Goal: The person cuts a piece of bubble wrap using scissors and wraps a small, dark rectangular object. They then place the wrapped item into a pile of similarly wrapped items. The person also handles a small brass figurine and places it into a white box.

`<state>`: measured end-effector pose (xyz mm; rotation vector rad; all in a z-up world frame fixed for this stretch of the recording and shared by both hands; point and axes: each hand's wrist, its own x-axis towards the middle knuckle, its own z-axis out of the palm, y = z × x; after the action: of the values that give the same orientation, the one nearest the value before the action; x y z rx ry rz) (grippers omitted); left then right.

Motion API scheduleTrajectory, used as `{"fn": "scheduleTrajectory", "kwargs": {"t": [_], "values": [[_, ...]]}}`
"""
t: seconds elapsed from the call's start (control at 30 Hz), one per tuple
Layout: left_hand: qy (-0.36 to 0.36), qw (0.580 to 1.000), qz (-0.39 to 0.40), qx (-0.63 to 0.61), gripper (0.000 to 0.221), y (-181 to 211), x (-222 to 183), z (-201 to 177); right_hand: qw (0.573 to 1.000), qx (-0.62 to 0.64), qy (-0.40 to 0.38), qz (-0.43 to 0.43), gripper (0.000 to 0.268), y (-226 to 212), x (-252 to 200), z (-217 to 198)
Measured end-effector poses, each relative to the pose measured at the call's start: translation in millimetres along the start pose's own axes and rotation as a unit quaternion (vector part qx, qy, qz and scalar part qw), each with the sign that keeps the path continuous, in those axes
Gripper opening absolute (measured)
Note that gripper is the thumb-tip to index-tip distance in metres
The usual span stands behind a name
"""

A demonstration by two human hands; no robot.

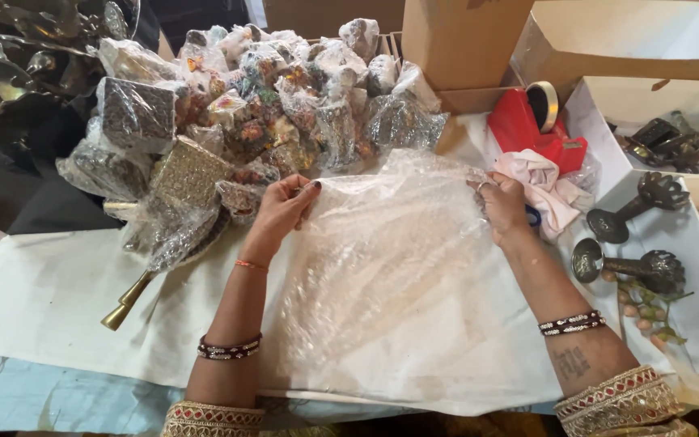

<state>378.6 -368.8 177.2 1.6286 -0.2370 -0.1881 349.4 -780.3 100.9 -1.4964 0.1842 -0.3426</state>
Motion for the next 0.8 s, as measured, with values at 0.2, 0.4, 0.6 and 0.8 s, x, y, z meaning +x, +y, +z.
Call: {"fn": "scheduleTrajectory", "kwargs": {"t": [0.2, 0.4, 0.6, 0.8], "values": [[0.104, 0.96, 0.129, 0.227, 0.024, -16, -3, 29, 0.984, -0.16, 0.0, -0.075, 0.008, -29, -26, 20], [0.082, 0.797, 0.399, 0.446, 0.056, 11, -34, 71, 0.984, -0.12, -0.125, -0.041, 0.017, -17, -48, 49], [-0.005, 0.867, 0.161, 0.471, 0.044, -2, -31, 75, 0.976, -0.039, -0.21, -0.046, 0.018, -8, -49, 43], [0.078, 0.91, 0.215, 0.347, 0.019, 8, -30, 61, 0.983, -0.148, -0.076, -0.079, 0.012, -34, -47, 42]]}}
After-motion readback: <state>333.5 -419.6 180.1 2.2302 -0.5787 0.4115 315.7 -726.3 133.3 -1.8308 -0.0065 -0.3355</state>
